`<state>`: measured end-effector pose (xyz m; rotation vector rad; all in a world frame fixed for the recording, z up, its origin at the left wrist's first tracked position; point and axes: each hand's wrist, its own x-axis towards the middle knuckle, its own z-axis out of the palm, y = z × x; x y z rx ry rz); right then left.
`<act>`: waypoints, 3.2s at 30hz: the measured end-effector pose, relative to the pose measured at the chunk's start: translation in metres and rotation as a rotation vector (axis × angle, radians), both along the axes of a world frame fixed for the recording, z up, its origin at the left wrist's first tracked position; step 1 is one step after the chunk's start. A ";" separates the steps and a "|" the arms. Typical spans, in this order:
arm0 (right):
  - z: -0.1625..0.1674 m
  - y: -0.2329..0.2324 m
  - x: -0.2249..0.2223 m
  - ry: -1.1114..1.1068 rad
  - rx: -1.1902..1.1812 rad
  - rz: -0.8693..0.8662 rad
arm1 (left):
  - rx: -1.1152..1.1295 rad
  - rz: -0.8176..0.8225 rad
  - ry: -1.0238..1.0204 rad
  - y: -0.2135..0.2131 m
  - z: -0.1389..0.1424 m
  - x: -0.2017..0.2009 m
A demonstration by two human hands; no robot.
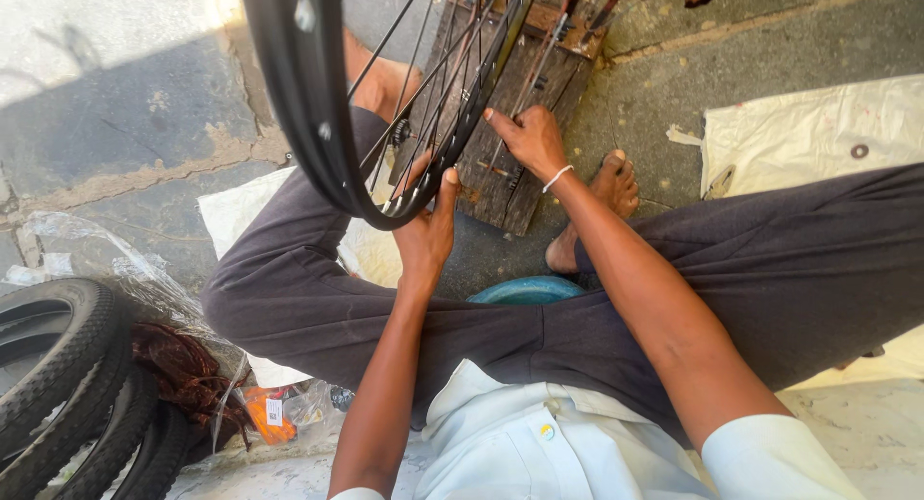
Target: The person inserts spokes into a bicycle wheel rim and threads nipples onto them by hand while sitting on a low stool.
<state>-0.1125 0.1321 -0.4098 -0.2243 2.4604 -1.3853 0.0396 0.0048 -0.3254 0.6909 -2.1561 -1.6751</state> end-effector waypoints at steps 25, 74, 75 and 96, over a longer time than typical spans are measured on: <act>0.297 0.010 -0.013 0.570 -0.574 0.728 | 0.070 -0.026 0.605 0.002 0.189 -0.032; 0.283 -0.023 0.020 1.216 -0.318 0.115 | 0.230 -0.014 0.658 0.005 0.199 -0.039; 0.276 -0.024 0.024 1.157 -0.373 0.109 | 0.253 -0.018 0.656 0.004 0.198 -0.040; 0.300 -0.001 -0.010 1.010 -0.399 0.647 | 0.207 0.003 0.629 0.001 0.201 -0.034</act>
